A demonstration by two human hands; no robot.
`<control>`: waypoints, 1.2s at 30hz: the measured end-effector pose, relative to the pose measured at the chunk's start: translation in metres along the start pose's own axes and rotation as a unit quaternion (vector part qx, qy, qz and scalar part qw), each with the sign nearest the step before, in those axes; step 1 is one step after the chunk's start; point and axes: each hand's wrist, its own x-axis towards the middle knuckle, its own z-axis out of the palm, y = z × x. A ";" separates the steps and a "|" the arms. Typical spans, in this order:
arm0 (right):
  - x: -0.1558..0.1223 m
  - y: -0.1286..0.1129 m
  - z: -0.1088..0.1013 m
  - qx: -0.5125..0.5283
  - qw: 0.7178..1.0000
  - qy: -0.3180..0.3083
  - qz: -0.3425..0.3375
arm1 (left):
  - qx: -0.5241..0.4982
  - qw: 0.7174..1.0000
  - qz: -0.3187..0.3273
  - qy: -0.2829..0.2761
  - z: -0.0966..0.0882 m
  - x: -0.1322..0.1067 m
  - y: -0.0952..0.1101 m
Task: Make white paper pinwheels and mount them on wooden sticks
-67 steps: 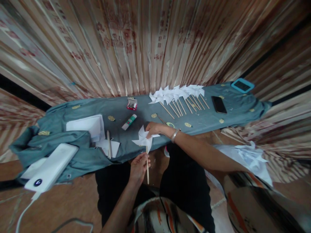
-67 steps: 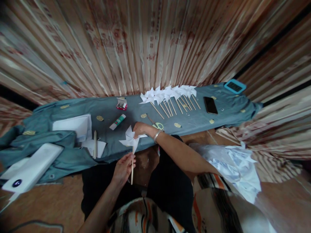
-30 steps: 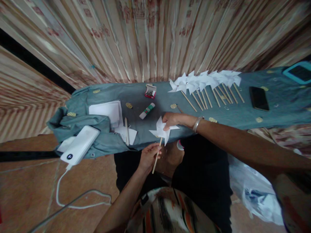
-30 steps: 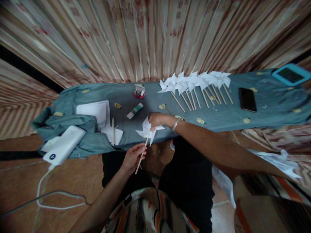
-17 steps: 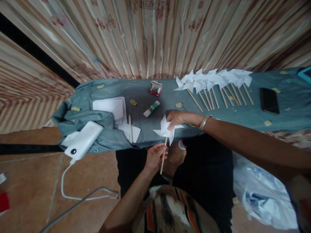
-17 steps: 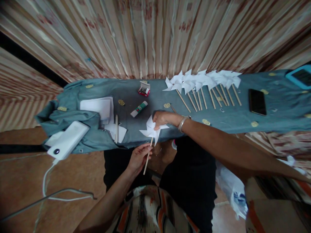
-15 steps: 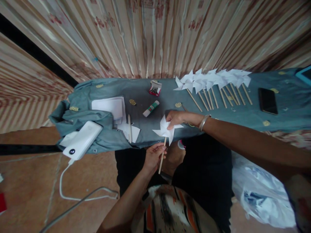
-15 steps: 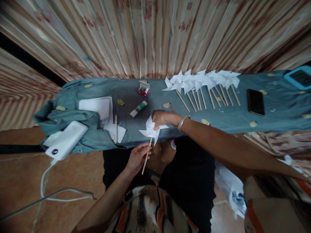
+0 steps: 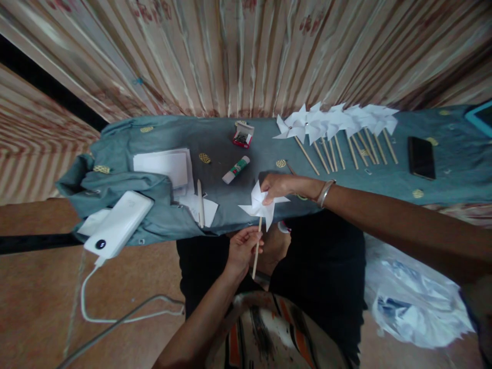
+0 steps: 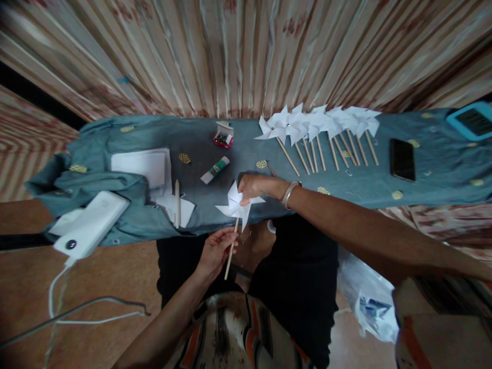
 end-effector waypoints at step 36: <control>0.001 -0.005 -0.003 -0.013 0.999 -0.033 0.023 | 0.004 1.000 -0.012 -0.028 -0.012 0.006 0.011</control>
